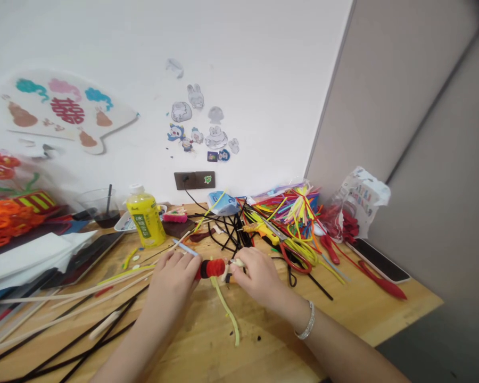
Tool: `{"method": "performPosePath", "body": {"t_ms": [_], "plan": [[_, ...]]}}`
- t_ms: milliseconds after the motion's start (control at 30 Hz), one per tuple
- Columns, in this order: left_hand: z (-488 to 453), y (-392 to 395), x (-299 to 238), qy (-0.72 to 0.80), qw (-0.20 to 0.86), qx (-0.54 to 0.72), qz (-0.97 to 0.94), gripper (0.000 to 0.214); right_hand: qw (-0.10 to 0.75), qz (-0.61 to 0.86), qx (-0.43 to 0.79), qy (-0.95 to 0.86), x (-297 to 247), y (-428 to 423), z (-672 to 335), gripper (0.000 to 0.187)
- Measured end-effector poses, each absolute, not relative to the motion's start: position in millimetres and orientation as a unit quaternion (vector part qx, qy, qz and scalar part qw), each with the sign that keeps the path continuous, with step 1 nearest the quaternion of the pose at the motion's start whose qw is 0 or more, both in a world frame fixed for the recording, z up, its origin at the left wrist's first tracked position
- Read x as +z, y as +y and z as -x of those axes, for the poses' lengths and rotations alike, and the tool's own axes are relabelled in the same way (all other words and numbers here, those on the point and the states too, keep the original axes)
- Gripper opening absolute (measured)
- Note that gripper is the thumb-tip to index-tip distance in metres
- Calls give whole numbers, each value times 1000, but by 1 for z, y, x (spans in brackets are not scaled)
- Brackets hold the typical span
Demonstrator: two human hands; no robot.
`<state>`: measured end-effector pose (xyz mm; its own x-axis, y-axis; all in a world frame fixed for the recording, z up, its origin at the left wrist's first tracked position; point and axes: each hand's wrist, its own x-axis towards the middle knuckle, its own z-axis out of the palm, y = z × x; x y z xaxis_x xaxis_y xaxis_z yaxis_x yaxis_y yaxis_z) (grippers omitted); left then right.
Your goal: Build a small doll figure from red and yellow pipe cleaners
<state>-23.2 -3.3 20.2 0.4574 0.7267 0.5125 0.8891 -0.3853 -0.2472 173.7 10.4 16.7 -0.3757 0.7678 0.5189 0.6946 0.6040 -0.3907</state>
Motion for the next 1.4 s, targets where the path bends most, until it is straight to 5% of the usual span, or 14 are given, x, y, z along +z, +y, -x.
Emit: {"method": "performPosePath", "body": {"t_ms": [1400], "plan": [[23,-5,24,-503,283,-158,801,9,312,446,-11,-839,17,10,-174,21]]}}
